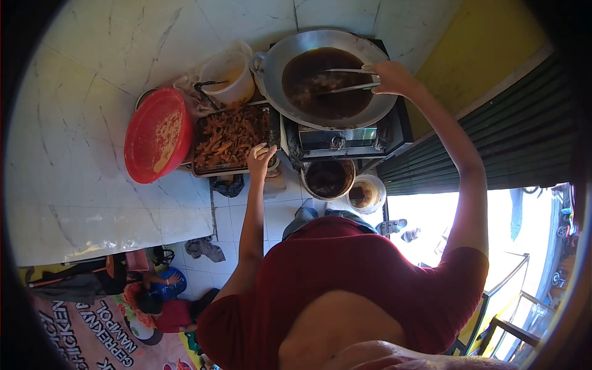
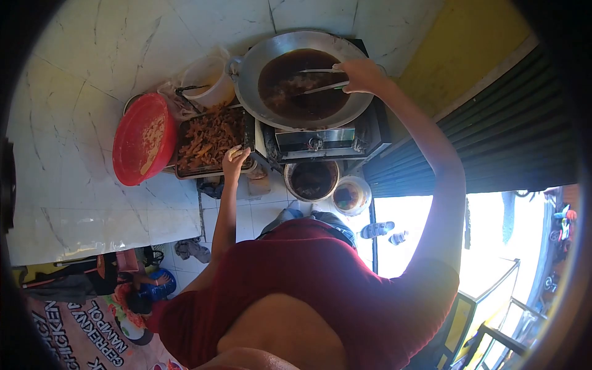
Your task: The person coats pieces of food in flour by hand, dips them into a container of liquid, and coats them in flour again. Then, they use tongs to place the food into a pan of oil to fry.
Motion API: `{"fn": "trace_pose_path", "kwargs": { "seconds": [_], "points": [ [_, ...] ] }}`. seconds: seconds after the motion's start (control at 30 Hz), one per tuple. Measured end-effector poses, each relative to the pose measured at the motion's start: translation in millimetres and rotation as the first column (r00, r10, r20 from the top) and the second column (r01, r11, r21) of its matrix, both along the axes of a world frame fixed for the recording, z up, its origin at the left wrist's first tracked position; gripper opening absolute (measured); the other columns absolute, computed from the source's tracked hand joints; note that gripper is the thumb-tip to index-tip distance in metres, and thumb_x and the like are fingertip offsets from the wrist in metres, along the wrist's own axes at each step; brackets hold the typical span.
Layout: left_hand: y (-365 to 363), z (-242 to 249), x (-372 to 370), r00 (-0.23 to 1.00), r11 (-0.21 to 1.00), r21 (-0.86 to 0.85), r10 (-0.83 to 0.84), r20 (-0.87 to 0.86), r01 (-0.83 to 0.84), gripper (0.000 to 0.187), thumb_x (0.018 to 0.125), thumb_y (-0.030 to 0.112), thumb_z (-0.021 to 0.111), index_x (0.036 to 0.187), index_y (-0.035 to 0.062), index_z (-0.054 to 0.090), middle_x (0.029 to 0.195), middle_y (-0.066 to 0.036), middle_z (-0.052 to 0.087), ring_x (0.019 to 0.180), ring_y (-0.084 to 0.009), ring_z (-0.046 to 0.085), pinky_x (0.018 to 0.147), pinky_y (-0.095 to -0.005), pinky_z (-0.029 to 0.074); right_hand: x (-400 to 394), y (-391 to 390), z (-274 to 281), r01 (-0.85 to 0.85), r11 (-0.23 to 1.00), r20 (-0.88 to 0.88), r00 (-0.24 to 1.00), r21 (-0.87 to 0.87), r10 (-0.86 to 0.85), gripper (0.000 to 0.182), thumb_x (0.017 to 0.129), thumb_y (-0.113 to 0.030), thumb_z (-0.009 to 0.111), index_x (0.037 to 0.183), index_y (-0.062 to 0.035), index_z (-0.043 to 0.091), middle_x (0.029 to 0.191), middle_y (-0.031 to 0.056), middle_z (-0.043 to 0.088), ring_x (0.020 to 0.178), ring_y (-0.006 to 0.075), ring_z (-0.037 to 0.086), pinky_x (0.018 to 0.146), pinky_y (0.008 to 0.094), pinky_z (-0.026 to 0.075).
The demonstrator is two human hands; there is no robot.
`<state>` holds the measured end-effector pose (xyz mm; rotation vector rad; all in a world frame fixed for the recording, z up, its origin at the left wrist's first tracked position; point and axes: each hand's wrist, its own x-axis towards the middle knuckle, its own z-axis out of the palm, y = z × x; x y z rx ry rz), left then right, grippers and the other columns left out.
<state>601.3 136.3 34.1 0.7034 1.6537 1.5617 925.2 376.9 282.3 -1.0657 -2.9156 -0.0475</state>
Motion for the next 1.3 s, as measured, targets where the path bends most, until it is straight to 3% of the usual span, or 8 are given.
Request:
{"fn": "trace_pose_path", "kwargs": {
  "seconds": [0.13, 0.23, 0.43, 0.93, 1.3],
  "points": [
    [0, -1, -1, 1.0, 1.0, 0.015, -0.012, 0.01, 0.012, 0.06, 0.067, 0.024, 0.082, 0.109, -0.0069, 0.052, 0.099, -0.019, 0.059, 0.091, -0.0205, 0.061, 0.08, -0.0269, 0.049, 1, -4, 6, -0.173, 0.981, 0.075, 0.983, 0.089, 0.167, 0.062, 0.056, -0.015, 0.074, 0.116, -0.0104, 0.057, 0.088, 0.0101, 0.061, 0.082, 0.0286, 0.061, 0.071, 0.0393, 0.049],
    [0, -2, -1, 0.999, 1.0, 0.02, -0.021, 0.028, 0.02, 0.06, 0.068, 0.024, 0.082, 0.109, -0.0069, 0.052, 0.1, -0.019, 0.059, 0.091, -0.0205, 0.061, 0.081, -0.0271, 0.049, -9, -9, 2, -0.186, 0.979, 0.187, 0.968, 0.084, 0.167, 0.064, 0.057, -0.014, 0.075, 0.117, -0.01, 0.056, 0.089, 0.009, 0.06, 0.081, 0.027, 0.061, 0.069, 0.0382, 0.049],
    [0, 1, 0, 1.0, 1.0, 0.001, -0.013, 0.008, 0.013, 0.061, 0.068, 0.026, 0.081, 0.11, -0.0064, 0.052, 0.1, -0.019, 0.059, 0.092, -0.0206, 0.061, 0.081, -0.0276, 0.049, -20, 4, -25, -0.263, 0.963, 0.182, 0.952, 0.065, 0.248, 0.064, 0.062, -0.019, 0.073, 0.123, -0.0126, 0.053, 0.09, 0.0086, 0.059, 0.081, 0.0266, 0.061, 0.068, 0.0382, 0.049],
    [0, -1, 0, 1.0, 1.0, 0.021, -0.003, -0.017, 0.004, 0.059, 0.068, 0.025, 0.081, 0.109, -0.0062, 0.052, 0.099, -0.019, 0.059, 0.091, -0.0208, 0.061, 0.081, -0.0281, 0.049, -10, 10, -18, -0.059, 0.997, 0.032, 0.998, 0.047, 0.058, 0.054, 0.063, -0.017, 0.067, 0.117, -0.0147, 0.058, 0.087, 0.0084, 0.061, 0.086, 0.0262, 0.061, 0.074, 0.0386, 0.048],
    [-1, 6, 2, 1.0, 1.0, -0.021, -0.012, -0.026, 0.011, 0.059, 0.068, 0.027, 0.081, 0.109, -0.0064, 0.053, 0.098, -0.019, 0.06, 0.09, -0.0213, 0.062, 0.081, -0.028, 0.05, -5, 2, -20, -0.052, 0.999, 0.045, 0.998, 0.006, 0.051, 0.055, 0.062, -0.019, 0.068, 0.117, -0.0144, 0.058, 0.088, 0.0093, 0.061, 0.087, 0.0274, 0.061, 0.074, 0.0393, 0.048]
  ]
}}
